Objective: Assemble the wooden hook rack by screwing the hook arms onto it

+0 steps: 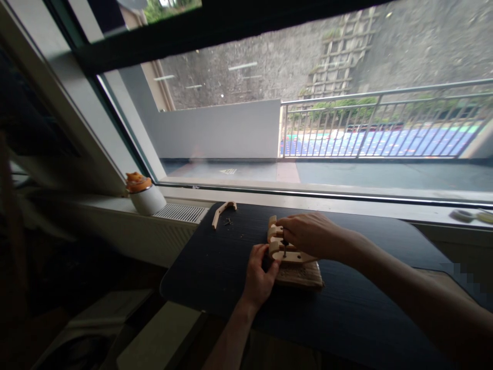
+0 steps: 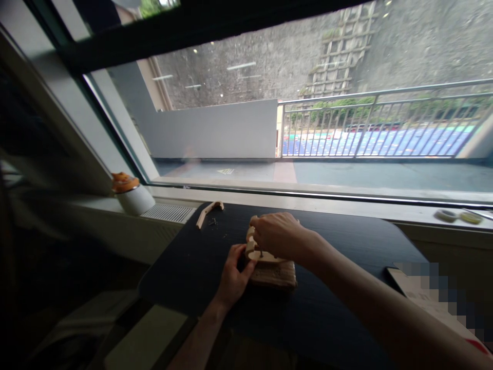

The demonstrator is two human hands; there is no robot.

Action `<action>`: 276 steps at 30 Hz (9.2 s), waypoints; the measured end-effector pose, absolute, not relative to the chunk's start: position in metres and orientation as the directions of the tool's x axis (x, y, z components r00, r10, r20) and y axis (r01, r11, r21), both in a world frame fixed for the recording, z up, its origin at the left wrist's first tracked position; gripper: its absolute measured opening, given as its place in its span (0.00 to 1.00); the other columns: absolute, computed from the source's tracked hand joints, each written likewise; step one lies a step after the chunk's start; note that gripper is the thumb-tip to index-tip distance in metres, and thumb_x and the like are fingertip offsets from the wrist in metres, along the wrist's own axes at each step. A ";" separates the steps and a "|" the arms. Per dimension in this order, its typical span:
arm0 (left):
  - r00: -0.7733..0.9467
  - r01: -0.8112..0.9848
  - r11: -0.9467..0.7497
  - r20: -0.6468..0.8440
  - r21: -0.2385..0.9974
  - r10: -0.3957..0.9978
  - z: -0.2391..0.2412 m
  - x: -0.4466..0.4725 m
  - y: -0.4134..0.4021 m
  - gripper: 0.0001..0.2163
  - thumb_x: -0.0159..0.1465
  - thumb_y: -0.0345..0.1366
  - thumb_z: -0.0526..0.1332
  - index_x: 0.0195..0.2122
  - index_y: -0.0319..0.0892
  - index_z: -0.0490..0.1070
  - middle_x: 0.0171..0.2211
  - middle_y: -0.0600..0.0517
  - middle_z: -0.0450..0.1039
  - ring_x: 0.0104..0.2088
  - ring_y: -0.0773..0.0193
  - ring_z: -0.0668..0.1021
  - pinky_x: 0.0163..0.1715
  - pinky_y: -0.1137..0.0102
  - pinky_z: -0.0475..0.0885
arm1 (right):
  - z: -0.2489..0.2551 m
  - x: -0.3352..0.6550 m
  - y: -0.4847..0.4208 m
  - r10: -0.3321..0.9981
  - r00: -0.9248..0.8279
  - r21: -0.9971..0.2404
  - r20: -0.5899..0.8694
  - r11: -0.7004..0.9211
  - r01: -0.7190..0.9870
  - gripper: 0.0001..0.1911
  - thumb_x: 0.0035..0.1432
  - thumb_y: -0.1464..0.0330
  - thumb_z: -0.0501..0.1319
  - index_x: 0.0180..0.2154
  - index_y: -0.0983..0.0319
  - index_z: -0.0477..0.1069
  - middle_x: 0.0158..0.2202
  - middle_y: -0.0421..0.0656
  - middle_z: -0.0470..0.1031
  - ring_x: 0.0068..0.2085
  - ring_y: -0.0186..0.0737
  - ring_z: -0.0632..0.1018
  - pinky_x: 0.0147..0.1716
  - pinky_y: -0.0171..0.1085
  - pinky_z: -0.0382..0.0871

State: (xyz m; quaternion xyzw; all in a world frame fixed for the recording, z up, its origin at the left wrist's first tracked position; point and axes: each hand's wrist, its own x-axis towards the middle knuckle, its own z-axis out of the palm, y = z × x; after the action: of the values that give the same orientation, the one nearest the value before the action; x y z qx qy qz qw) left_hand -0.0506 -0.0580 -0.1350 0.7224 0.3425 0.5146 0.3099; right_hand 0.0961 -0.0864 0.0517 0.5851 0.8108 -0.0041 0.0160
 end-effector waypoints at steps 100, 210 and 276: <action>0.242 0.170 -0.573 0.530 0.801 0.813 -0.133 -0.051 -0.058 0.14 0.58 0.28 0.60 0.46 0.43 0.68 0.43 0.48 0.67 0.46 0.58 0.72 0.49 0.62 0.68 | 0.051 0.082 -0.084 0.959 -0.273 0.093 0.076 0.266 0.959 0.12 0.61 0.62 0.51 0.36 0.62 0.70 0.29 0.46 0.77 0.30 0.42 0.78 0.23 0.34 0.54; 0.256 0.171 -0.556 0.509 0.813 0.822 -0.134 -0.050 -0.059 0.14 0.58 0.29 0.60 0.46 0.43 0.67 0.44 0.48 0.66 0.46 0.59 0.71 0.48 0.64 0.67 | 0.052 0.101 -0.086 0.953 -0.297 0.002 0.063 0.298 0.955 0.14 0.62 0.64 0.50 0.32 0.60 0.72 0.26 0.42 0.76 0.26 0.34 0.73 0.22 0.32 0.50; 0.236 0.178 -0.571 0.529 0.801 0.815 -0.132 -0.051 -0.060 0.13 0.58 0.30 0.60 0.45 0.43 0.68 0.43 0.48 0.68 0.45 0.58 0.72 0.48 0.63 0.68 | 0.040 0.097 -0.086 0.931 -0.354 -0.064 0.087 0.360 0.931 0.14 0.64 0.64 0.48 0.36 0.60 0.71 0.33 0.44 0.77 0.33 0.38 0.76 0.28 0.33 0.55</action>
State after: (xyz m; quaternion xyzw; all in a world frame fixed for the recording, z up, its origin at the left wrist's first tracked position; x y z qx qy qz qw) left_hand -0.0510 -0.0596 -0.1319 0.7226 0.3437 0.5134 0.3100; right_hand 0.0974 -0.0860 0.0404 0.5658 0.8228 -0.0019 -0.0541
